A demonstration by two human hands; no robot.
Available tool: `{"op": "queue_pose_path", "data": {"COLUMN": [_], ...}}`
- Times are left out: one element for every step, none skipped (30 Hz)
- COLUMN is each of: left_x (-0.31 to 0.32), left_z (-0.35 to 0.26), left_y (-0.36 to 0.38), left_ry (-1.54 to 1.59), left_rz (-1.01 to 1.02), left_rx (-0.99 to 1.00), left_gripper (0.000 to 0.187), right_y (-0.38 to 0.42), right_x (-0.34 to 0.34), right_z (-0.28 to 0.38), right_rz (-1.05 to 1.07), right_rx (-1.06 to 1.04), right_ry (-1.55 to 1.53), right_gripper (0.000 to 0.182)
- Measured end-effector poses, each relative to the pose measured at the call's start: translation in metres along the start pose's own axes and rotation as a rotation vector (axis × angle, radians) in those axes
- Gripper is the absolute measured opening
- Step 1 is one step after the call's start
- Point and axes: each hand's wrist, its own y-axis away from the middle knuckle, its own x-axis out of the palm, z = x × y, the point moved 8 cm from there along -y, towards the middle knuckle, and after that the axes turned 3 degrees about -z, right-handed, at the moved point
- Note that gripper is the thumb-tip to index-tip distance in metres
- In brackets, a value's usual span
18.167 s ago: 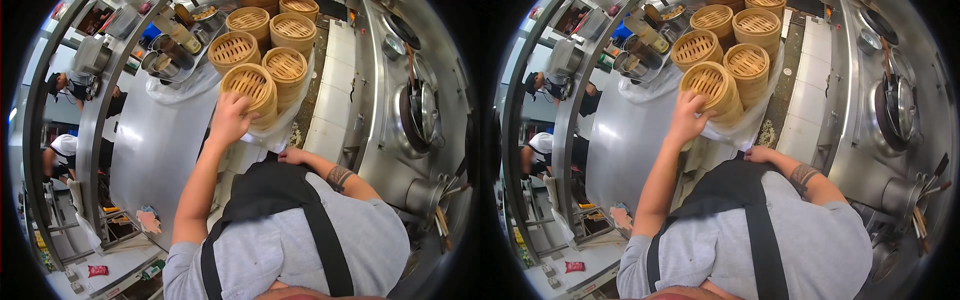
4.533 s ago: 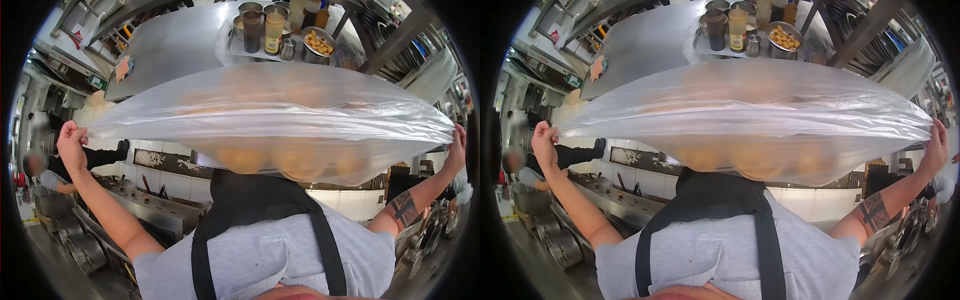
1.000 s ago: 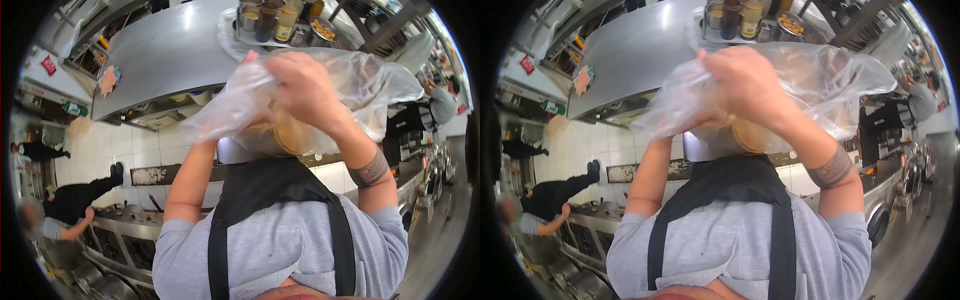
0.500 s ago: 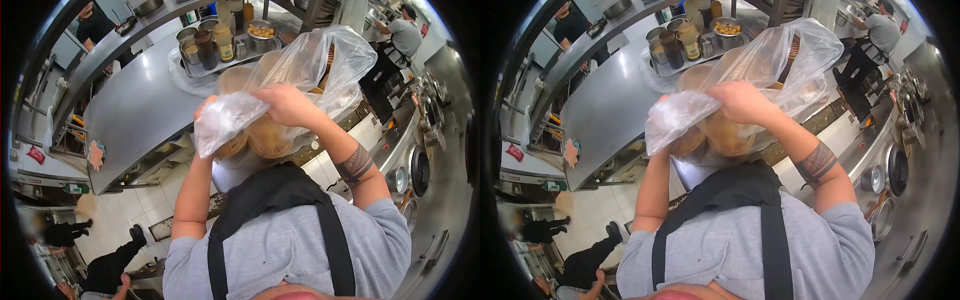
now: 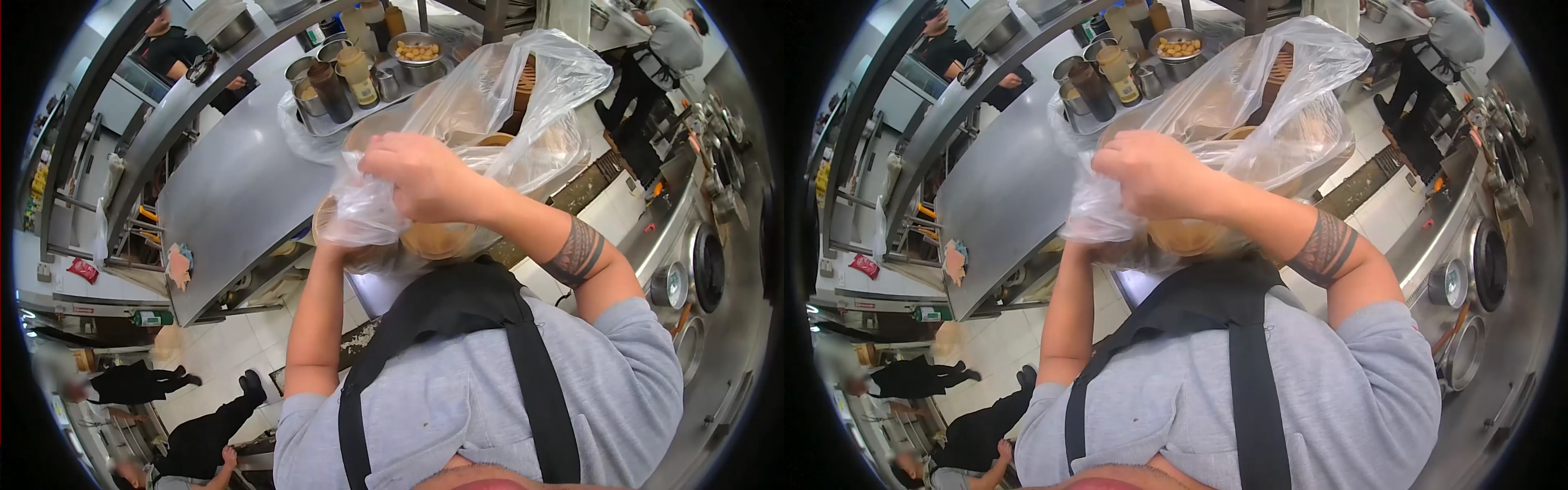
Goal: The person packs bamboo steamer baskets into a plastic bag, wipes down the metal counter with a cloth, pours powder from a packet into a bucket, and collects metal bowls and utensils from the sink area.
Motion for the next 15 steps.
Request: {"op": "queue_pose_path", "data": {"left_x": [0.015,0.030,0.023,0.029,0.029,0.029,0.041,0.044,0.040,0.040,0.036,0.037,0.039,0.040,0.040], "left_z": [0.009,0.016,-0.012,-0.014,-0.009,-0.001,0.013,0.025,0.018,-0.003,-0.003,-0.001,-0.001,-0.002,-0.004], "left_y": [0.006,0.011,-0.002,-0.001,0.002,0.004,0.009,0.007,-0.005,-0.008,-0.003,-0.003,-0.005,-0.004,-0.003], "left_ry": [0.148,0.299,0.347,0.344,0.358,0.371,0.812,0.811,0.447,0.080,0.234,0.235,0.160,0.083,0.080], "left_rz": [0.060,0.118,0.147,0.142,0.060,-0.020,-0.052,-0.052,-0.008,0.032,0.007,-0.002,0.008,0.025,0.025], "left_rx": [-0.062,-0.125,-0.190,-0.195,-0.233,-0.268,-0.395,-0.403,-0.104,0.186,0.130,0.117,0.140,0.163,0.156], "left_gripper": [0.063,0.061,0.056,0.056,0.052,0.047,0.042,0.042,0.043,0.044,0.048,0.048,0.048,0.049,0.049], "right_y": [0.003,0.009,0.014,0.020,0.025,0.027,0.030,0.035,0.044,0.053,0.063,0.077,0.075,0.076,0.071], "right_x": [0.006,0.013,0.012,0.017,0.021,0.014,0.003,-0.007,-0.015,-0.025,-0.033,-0.036,-0.050,-0.045,-0.053], "right_z": [0.002,0.003,0.007,0.017,0.025,0.027,0.031,0.034,0.030,0.030,0.010,-0.008,-0.023,-0.027,-0.029], "right_rz": [0.106,0.215,0.219,0.285,0.348,0.344,0.372,0.401,0.433,0.443,0.387,0.325,0.124,0.132,0.061], "right_rx": [0.050,0.100,0.096,0.022,-0.051,-0.053,-0.030,-0.006,0.097,0.098,0.394,0.693,0.576,0.577,0.478], "right_ry": [0.019,0.038,0.032,0.027,0.023,0.019,-0.110,-0.240,-0.392,-0.401,-0.585,-0.759,-0.544,-0.552,-0.221], "right_gripper": [0.019,0.022,0.022,0.026,0.029,0.029,0.033,0.038,0.044,0.044,0.044,0.044,0.048,0.048,0.041]}}
